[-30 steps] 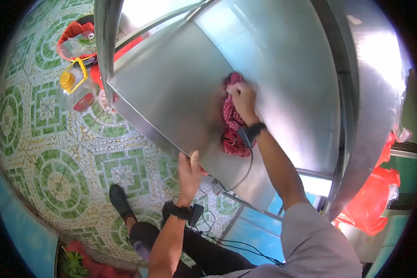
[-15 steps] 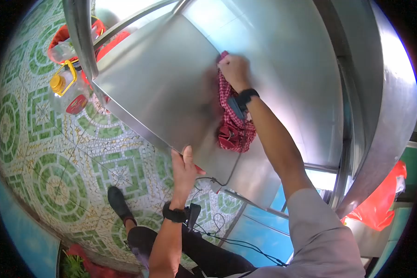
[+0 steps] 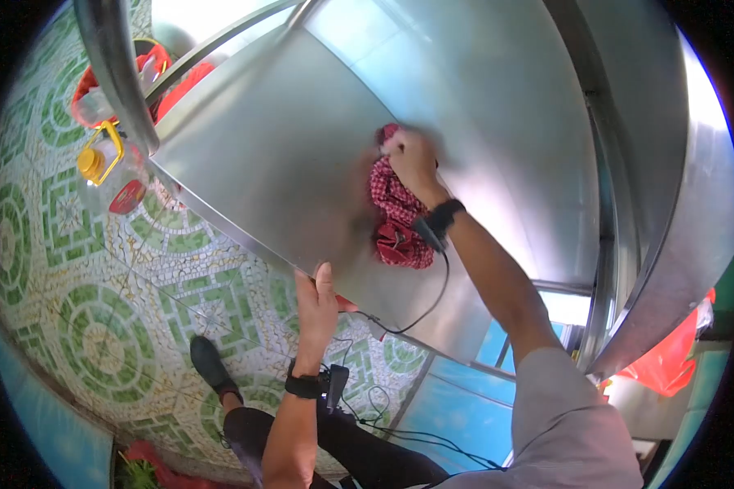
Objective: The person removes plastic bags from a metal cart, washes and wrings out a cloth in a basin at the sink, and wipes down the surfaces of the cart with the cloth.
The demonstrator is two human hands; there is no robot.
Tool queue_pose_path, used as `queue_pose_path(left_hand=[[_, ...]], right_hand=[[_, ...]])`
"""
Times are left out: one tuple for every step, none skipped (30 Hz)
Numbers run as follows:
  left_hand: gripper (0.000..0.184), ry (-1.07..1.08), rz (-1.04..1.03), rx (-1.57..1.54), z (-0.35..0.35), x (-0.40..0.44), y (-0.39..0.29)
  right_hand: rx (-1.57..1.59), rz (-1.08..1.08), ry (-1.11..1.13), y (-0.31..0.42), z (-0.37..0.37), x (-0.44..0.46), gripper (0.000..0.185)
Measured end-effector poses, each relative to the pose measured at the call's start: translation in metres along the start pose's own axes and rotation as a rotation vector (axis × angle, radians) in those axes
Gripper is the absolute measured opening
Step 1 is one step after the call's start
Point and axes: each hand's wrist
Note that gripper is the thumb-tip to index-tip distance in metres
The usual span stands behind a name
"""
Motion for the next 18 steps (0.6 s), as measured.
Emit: queue_pose_path(left_hand=[[0.036, 0.014, 0.004, 0.011, 0.0, -0.001, 0.001], [0.037, 0.008, 0.04, -0.002, -0.001, -0.002, 0.003], [0.037, -0.003, 0.068, -0.015, -0.002, -0.001, 0.003], [0.037, 0.001, 0.061, -0.004, 0.001, 0.001, 0.002], [0.037, 0.021, 0.065, 0.013, 0.003, 0.0, 0.003], [0.037, 0.034, 0.068, 0.02, 0.003, 0.0, 0.003], [0.037, 0.033, 0.064, 0.008, 0.0, 0.001, 0.001], [0.037, 0.02, 0.073, -0.003, -0.001, 0.001, -0.001], [0.036, 0.017, 0.085, -0.002, 0.0, 0.0, -0.002], [0.036, 0.03, 0.088, 0.01, -0.002, 0.0, -0.002], [0.037, 0.031, 0.083, -0.002, -0.001, -0.002, -0.003], [0.037, 0.033, 0.074, -0.019, 0.0, -0.002, -0.004], [0.037, 0.029, 0.07, -0.016, 0.003, -0.002, -0.003], [0.037, 0.044, 0.079, 0.007, 0.005, -0.002, -0.001], [0.038, 0.047, 0.075, 0.005, 0.002, 0.001, -0.001], [0.038, 0.028, 0.066, -0.009, -0.001, 0.003, -0.002], [0.038, -0.001, 0.038, 0.001, -0.004, 0.002, -0.003], [0.038, -0.013, 0.02, 0.023, -0.004, -0.001, -0.002]], right_hand=[[-0.008, -0.014, -0.008, -0.001, -0.004, 0.011, 0.013], [-0.061, -0.017, -0.032, 0.0, -0.014, 0.033, 0.014], [-0.106, -0.016, -0.059, 0.004, -0.019, 0.048, 0.015], [-0.102, -0.025, -0.069, 0.007, -0.016, 0.044, 0.015], [-0.034, -0.076, -0.005, 0.012, -0.006, 0.033, 0.015], [0.036, -0.118, 0.064, 0.018, 0.003, 0.022, 0.015], [0.142, -0.05, 0.033, 0.022, 0.009, 0.003, 0.017], [0.157, -0.066, -0.023, 0.029, 0.01, -0.008, 0.019], [0.151, -0.063, -0.004, 0.029, 0.007, -0.002, 0.015], [0.139, -0.07, 0.008, 0.029, 0.006, 0.011, 0.012], [0.083, -0.091, 0.013, 0.026, -0.003, 0.029, 0.011], [0.027, -0.104, 0.017, 0.026, -0.011, 0.045, 0.01], [0.05, -0.093, -0.002, 0.034, -0.008, 0.046, 0.012], [0.041, -0.092, -0.004, 0.03, 0.0, 0.028, 0.012], [0.103, -0.082, 0.022, 0.026, 0.006, 0.01, 0.012], [0.182, -0.081, 0.054, 0.032, 0.007, 0.003, 0.013], [0.158, -0.129, 0.12, 0.033, 0.006, 0.008, 0.011], [0.159, -0.14, 0.119, 0.034, 0.006, 0.004, 0.011]])
Point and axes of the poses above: each hand's wrist, its own x-axis towards the middle knuckle, its own z-axis out of the back of the hand, y = z × x, and after that the axes turned 13 degrees about -y, right-handed
